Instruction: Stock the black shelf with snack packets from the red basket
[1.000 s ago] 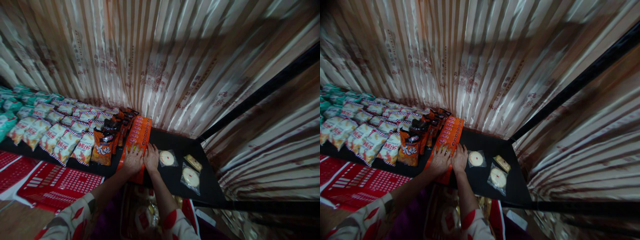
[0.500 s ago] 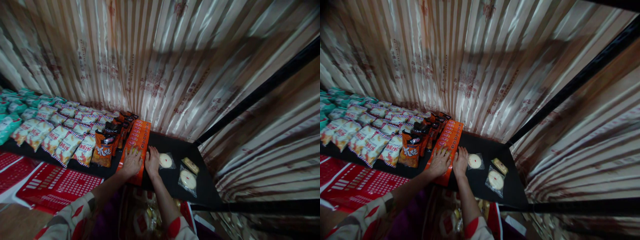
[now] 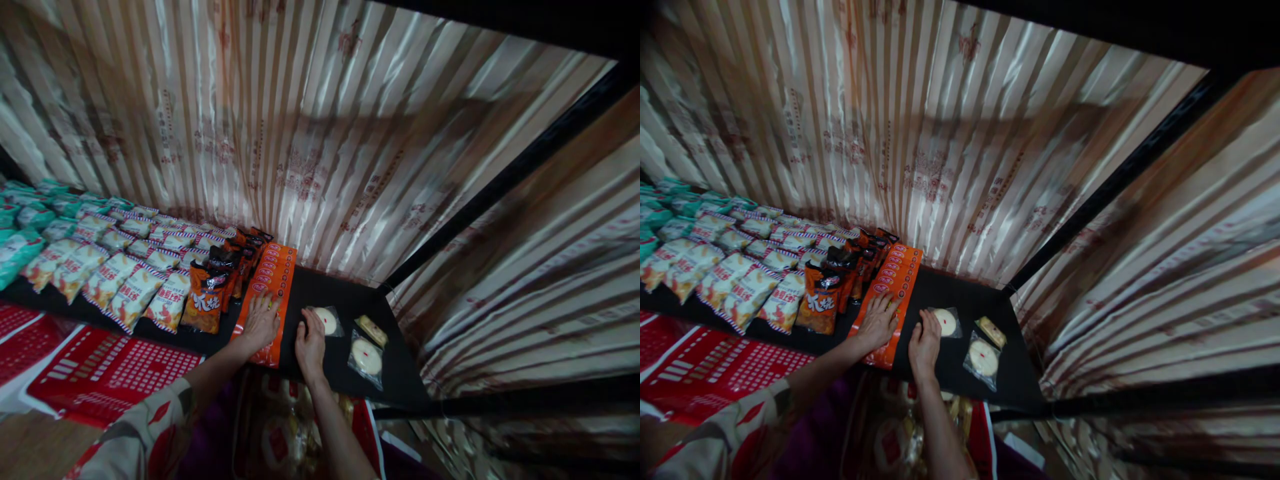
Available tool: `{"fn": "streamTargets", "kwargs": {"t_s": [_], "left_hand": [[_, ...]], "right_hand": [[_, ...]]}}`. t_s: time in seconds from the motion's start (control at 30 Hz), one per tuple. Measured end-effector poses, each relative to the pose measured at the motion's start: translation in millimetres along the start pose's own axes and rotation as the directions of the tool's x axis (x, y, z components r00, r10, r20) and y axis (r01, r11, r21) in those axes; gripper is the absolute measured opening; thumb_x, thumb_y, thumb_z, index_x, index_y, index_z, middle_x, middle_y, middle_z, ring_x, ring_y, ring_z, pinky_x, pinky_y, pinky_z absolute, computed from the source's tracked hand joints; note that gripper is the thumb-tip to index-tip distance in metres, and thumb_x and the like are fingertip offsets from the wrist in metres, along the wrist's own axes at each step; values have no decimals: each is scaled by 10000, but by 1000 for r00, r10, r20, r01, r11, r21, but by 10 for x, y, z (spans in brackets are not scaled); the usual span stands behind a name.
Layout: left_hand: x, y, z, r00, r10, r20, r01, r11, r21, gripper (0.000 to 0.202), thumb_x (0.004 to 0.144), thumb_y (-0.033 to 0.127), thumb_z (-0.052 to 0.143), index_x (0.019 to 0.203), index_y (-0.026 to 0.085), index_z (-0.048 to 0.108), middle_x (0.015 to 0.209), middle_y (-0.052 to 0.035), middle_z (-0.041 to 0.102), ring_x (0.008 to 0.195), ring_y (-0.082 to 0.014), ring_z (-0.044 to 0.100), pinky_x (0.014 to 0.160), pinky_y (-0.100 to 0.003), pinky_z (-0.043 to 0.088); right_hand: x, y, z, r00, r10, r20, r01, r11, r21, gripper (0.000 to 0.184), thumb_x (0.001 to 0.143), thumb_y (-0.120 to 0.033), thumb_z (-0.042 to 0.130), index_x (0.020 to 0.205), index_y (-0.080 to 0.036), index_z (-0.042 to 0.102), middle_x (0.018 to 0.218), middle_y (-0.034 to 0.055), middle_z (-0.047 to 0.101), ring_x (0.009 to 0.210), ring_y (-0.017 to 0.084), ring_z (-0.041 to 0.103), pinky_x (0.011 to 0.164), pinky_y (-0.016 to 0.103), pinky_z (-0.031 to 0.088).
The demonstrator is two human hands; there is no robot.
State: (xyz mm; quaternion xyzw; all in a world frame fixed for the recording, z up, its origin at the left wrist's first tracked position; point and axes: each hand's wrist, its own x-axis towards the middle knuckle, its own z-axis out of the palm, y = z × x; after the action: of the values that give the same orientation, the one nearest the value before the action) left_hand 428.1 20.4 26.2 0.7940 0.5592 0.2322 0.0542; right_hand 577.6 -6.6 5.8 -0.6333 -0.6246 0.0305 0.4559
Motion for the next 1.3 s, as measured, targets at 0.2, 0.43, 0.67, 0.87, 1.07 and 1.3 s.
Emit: {"fn": "streamTargets", "kwargs": {"t_s": [0.2,0.43,0.67,0.87,1.07,1.3], "left_hand": [[-23,29,-79,999,33,-39,-33,999,-16,403,852,226,448,1251,195,494,1370,-122,431,1324,-289,276,1064,-526,254],[-141,134,-99,996,92,-21,-91,996,6,419,843,266,479,1258,209,498,1421,-83,388,1353,-287,227,1089,-506,227],[-205,182,-64,997,47,69,-51,997,55,426,858,313,469,1264,196,514,1411,-77,419,1353,-300,241,1104,-499,202],[-201,176,-68,994,47,95,-52,997,53,428,859,318,462,1270,208,514,1415,-64,417,1354,-302,242,1105,-493,201],[-192,176,-60,994,36,108,-42,998,56,429,858,323,459,1268,209,514,1415,-66,415,1347,-301,255,1103,-500,199],[-182,173,-76,993,44,109,-50,998,46,424,852,311,457,1257,199,518,1399,-79,434,1330,-302,287,1094,-514,209]], "right_hand": [[-119,-44,-150,1000,5,24,-5,1000,23,366,852,-227,364,1090,-111,617,1157,144,616,1144,225,498,991,447,394],[-366,22,-267,1000,19,11,-19,998,51,350,854,-238,372,1076,-139,624,1129,127,633,1105,213,532,967,431,421],[-527,117,-314,999,42,23,-43,998,36,347,846,-226,374,1054,-138,636,1090,123,653,1062,210,558,938,415,448],[-538,147,-298,996,73,54,-74,997,6,364,838,-228,369,1063,-139,641,1091,121,655,1052,214,562,923,405,458],[-523,105,-295,992,114,59,-113,993,-25,375,829,-233,364,1053,-136,649,1074,119,660,1046,215,562,916,392,456],[-518,86,-287,991,125,37,-124,992,-16,369,816,-239,374,1041,-154,655,1062,106,666,1029,205,570,910,372,458]]}}
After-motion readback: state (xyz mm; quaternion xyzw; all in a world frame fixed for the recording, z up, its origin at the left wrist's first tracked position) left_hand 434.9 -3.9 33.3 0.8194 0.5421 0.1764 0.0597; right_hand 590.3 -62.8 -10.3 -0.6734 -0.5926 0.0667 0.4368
